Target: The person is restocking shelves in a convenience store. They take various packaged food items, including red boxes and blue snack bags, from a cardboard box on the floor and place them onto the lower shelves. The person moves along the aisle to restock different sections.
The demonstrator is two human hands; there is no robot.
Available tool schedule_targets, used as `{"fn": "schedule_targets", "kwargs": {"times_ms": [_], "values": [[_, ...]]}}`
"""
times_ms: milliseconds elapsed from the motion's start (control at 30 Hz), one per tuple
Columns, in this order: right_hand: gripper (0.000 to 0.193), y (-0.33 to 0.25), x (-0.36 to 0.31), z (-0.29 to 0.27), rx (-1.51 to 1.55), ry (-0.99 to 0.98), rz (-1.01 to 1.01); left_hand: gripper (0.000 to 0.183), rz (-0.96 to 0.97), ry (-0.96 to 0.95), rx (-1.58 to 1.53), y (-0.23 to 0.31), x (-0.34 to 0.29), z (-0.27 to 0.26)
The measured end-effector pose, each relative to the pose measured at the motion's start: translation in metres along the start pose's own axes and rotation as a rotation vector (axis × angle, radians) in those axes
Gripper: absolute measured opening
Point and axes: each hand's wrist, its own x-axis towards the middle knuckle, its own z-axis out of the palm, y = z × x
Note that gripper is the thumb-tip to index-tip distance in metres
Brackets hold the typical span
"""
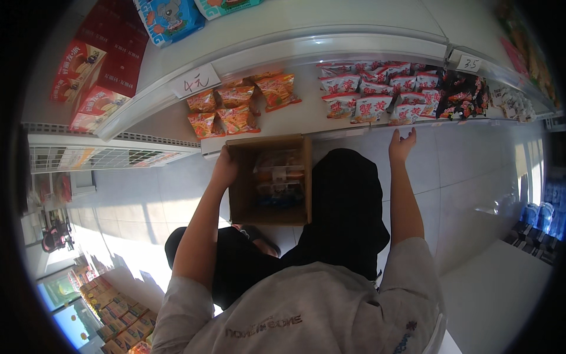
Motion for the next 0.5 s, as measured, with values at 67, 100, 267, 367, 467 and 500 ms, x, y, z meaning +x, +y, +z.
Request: {"fn": "schedule_targets", "kwargs": {"times_ms": [67, 100, 267, 367, 467, 500], "values": [[0.067, 0.012, -0.007, -0.009, 0.070, 0.004, 0.086, 0.048, 0.006, -0.028, -0.008, 0.003, 0.004, 0.002], [0.063, 0.003, -0.011, -0.013, 0.135, 0.000, 0.136, 0.049, -0.021, -0.043, 0.001, 0.003, 0.005, 0.001], [0.036, -0.160, -0.049, -0.031, 0.510, -0.439, -0.167, 0.052, -0.124, -0.066, 0.070, 0.005, 0.005, 0.000], [0.023, -0.291, -0.101, -0.045, 0.300, -1.018, -0.352, 0.056, -0.149, -0.102, 0.056, -0.003, 0.009, 0.000], [0.038, -0.333, -0.157, -0.023, -0.107, -1.300, -1.109, 0.056, -0.119, -0.063, 0.030, -0.012, 0.004, 0.005], [0.043, -0.326, -0.177, -0.008, -0.242, -1.390, -1.281, 0.056, -0.129, -0.066, 0.032, -0.008, 0.001, 0.005]]}}
